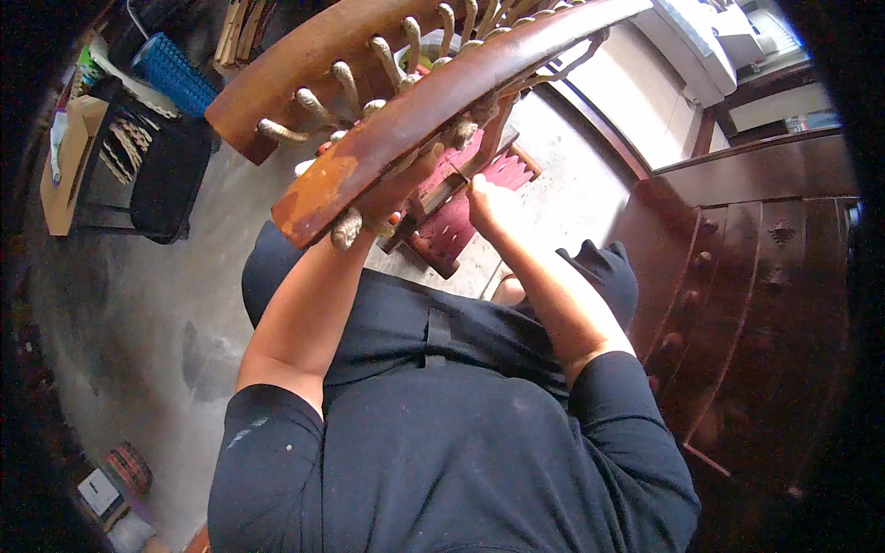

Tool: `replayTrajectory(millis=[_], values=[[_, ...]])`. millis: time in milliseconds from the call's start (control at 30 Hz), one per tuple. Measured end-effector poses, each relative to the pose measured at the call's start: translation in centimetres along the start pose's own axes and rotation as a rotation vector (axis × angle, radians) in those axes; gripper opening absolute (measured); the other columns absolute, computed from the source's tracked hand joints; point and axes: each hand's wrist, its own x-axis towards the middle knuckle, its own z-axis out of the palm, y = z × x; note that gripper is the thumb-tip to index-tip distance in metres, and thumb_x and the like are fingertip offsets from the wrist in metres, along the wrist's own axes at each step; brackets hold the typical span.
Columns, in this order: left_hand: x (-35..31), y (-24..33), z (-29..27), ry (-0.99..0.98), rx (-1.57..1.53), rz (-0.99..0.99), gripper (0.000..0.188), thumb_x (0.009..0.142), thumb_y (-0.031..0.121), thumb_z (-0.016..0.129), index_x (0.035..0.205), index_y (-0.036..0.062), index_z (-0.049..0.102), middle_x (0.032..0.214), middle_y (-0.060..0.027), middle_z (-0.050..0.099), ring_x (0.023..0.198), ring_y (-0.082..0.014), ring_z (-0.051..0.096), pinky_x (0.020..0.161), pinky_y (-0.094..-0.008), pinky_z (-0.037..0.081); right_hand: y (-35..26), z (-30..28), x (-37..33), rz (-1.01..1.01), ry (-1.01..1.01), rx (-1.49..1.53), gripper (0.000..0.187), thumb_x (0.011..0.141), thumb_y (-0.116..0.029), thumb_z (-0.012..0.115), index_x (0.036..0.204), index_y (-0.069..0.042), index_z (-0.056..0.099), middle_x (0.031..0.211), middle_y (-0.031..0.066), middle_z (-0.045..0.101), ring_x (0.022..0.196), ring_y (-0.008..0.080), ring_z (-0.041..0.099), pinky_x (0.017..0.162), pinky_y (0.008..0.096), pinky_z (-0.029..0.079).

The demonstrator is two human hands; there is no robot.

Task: The person assembles a wooden frame with pink woven material by attaching a curved wooden piece with pegs. They use a hammer to secure the components together.

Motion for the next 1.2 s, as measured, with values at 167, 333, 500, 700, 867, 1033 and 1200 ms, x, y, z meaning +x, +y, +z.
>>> replayTrajectory(millis=[167,333,500,700,867,1033,1200], values=[[-0.4,-1.5,0.1,0.088,0.315,0.176,0.045,0.069,0.01,0.076,0.109,0.0021,0.058,0.105,-0.008,0.061,0.097,-0.0191,0.058,0.09,-0.0332,0.045,-2.1,1.2,-1.8,0.015,-0.032,0.017,0.01,0.082,-0.008,0.047,0.088,0.0,0.05,0.079,0.0221,0.063,0.074,0.038,0.064,0.066,0.0469,0.051],[0.0,-0.1,0.8,0.104,0.032,-0.005,0.042,0.066,0.008,0.078,0.103,0.0035,0.059,0.099,-0.0043,0.061,0.091,-0.0154,0.058,0.085,-0.0319,0.047,-4.0,0.1,-3.4,-0.135,-0.186,0.08,0.017,0.083,-0.015,0.05,0.087,0.001,0.051,0.076,0.0228,0.063,0.075,0.0383,0.064,0.068,0.0467,0.051],[-0.8,-0.6,0.4,0.14,-0.097,-0.119,0.043,0.065,0.007,0.079,0.102,0.0035,0.058,0.098,-0.0031,0.061,0.089,-0.0155,0.059,0.082,-0.0322,0.049,-1.7,-0.3,-0.3,-0.064,-0.004,-0.012,0.016,0.084,-0.01,0.042,0.087,0.002,0.053,0.077,0.0236,0.063,0.076,0.0373,0.065,0.067,0.0466,0.051],[-0.4,-0.6,0.4,0.096,0.055,0.034,0.045,0.065,0.006,0.079,0.106,0.0035,0.058,0.101,-0.0043,0.061,0.091,-0.0161,0.058,0.085,-0.0323,0.048,-1.4,-0.4,-1.1,0.101,-0.003,0.011,0.018,0.085,-0.01,0.039,0.088,0.001,0.054,0.082,0.0253,0.063,0.077,0.0401,0.064,0.07,0.0477,0.051],[-0.2,-0.7,0.1,0.074,0.065,0.041,0.046,0.066,0.006,0.078,0.107,0.0036,0.058,0.106,-0.0061,0.06,0.097,-0.0166,0.057,0.089,-0.0329,0.046,-3.9,0.2,-3.4,-0.099,-0.151,0.067,0.018,0.081,-0.016,0.052,0.087,0.001,0.052,0.083,0.0256,0.063,0.078,0.039,0.064,0.067,0.0474,0.051],[0.2,0.0,0.8,0.108,0.031,0.005,0.049,0.065,0.004,0.079,0.108,0.0032,0.057,0.106,-0.006,0.059,0.097,-0.0164,0.057,0.089,-0.0329,0.046,-4.9,-1.5,-3.9,-0.122,-0.22,0.114,0.014,0.083,-0.01,0.045,0.091,0.001,0.05,0.081,0.0228,0.063,0.077,0.0381,0.064,0.067,0.0481,0.051],[-1.0,-1.5,0.0,0.115,0.005,-0.091,0.051,0.064,0.003,0.079,0.109,0.0025,0.055,0.106,-0.0058,0.059,0.096,-0.0164,0.056,0.088,-0.0334,0.046,0.3,0.1,-0.2,-0.037,0.07,-0.011,0.014,0.085,-0.01,0.042,0.088,0.001,0.051,0.078,0.0235,0.063,0.071,0.0389,0.064,0.065,0.0474,0.051]])
